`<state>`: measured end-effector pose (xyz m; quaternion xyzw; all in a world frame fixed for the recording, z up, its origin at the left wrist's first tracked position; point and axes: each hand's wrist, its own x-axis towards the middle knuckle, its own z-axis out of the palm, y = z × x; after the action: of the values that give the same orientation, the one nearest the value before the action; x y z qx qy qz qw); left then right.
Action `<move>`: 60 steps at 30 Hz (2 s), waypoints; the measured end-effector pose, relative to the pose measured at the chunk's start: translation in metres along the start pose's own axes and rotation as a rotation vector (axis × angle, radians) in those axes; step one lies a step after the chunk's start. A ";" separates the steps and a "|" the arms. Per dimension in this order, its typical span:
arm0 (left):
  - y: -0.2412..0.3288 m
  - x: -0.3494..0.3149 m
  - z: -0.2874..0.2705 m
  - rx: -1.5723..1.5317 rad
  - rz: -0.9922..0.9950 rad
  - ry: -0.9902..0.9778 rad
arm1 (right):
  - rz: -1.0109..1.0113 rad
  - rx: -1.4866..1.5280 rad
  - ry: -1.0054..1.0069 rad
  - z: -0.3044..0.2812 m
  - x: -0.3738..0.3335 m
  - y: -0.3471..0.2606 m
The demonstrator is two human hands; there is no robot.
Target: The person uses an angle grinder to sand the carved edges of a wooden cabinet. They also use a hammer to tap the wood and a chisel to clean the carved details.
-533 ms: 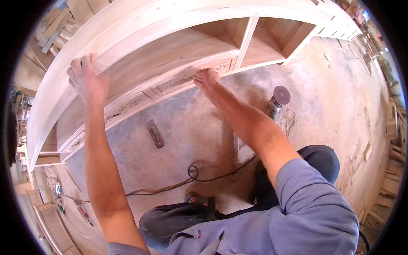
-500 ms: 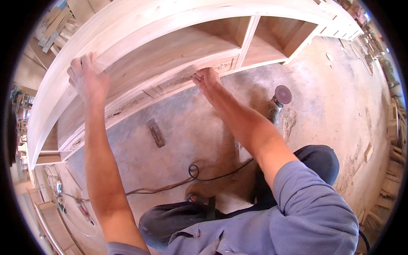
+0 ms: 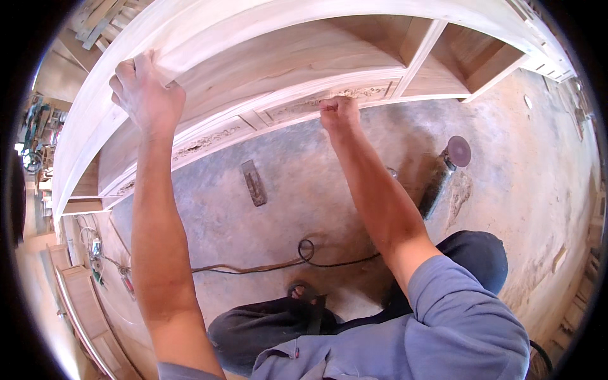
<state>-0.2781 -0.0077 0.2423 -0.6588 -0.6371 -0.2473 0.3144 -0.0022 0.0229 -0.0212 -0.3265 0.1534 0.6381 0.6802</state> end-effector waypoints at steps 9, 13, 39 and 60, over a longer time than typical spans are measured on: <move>-0.015 -0.005 0.003 0.009 0.093 0.110 | -0.050 -0.041 0.214 -0.048 -0.094 0.007; -0.016 -0.010 0.005 -0.059 0.110 0.174 | -0.037 -0.179 0.222 -0.078 -0.106 -0.006; 0.325 -0.233 -0.051 -2.381 -0.674 -1.696 | -0.012 -0.844 -0.306 -0.133 -0.308 -0.188; 0.174 -0.223 -0.127 -2.062 -1.168 -1.148 | 0.369 -0.945 -0.409 -0.055 -0.358 -0.078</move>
<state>-0.1102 -0.2511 0.1498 -0.2349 -0.3884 -0.4021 -0.7952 0.0354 -0.2848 0.1813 -0.4336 -0.2307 0.7967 0.3523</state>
